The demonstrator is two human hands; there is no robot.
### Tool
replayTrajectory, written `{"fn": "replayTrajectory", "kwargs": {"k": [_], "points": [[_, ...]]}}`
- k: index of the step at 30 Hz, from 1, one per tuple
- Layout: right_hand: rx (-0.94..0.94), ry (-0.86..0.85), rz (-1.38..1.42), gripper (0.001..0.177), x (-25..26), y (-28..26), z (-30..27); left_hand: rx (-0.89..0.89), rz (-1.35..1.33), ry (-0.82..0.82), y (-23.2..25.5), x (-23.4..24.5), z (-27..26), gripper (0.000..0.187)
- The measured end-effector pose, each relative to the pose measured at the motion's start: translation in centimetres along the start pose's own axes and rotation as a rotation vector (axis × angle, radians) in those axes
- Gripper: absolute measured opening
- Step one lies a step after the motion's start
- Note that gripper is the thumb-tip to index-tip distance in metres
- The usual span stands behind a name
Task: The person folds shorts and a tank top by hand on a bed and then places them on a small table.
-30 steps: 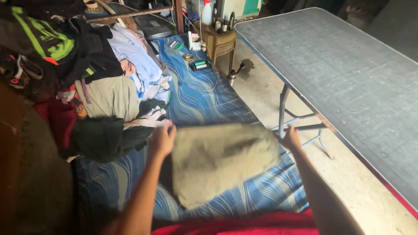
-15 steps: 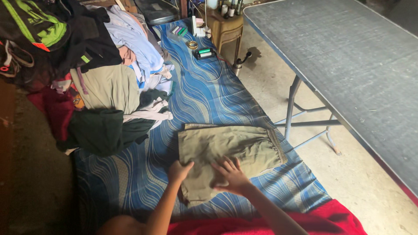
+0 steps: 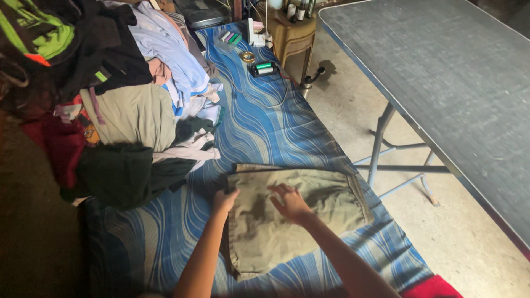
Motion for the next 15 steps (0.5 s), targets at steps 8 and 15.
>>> {"fn": "replayTrajectory", "kwargs": {"k": [8, 15], "points": [[0.048, 0.006, -0.049, 0.062, -1.2, 3.3, 9.1, -0.304, 0.285, -0.194, 6.3, -2.7, 1.0, 0.035], [-0.06, 0.024, -0.005, 0.041, -1.7, 6.5, 13.0, -0.305, -0.045, -0.24, 8.5, -3.3, 1.1, 0.049]]}}
Point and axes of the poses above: each hand's wrist, its own z-axis towards the middle knuckle, its own x-axis out of the back of the hand, y = z × x, the point moved 9 cm from there along z, towards the middle knuckle, and after that the axes turned 3 degrees about x, right-handed, at the moved point
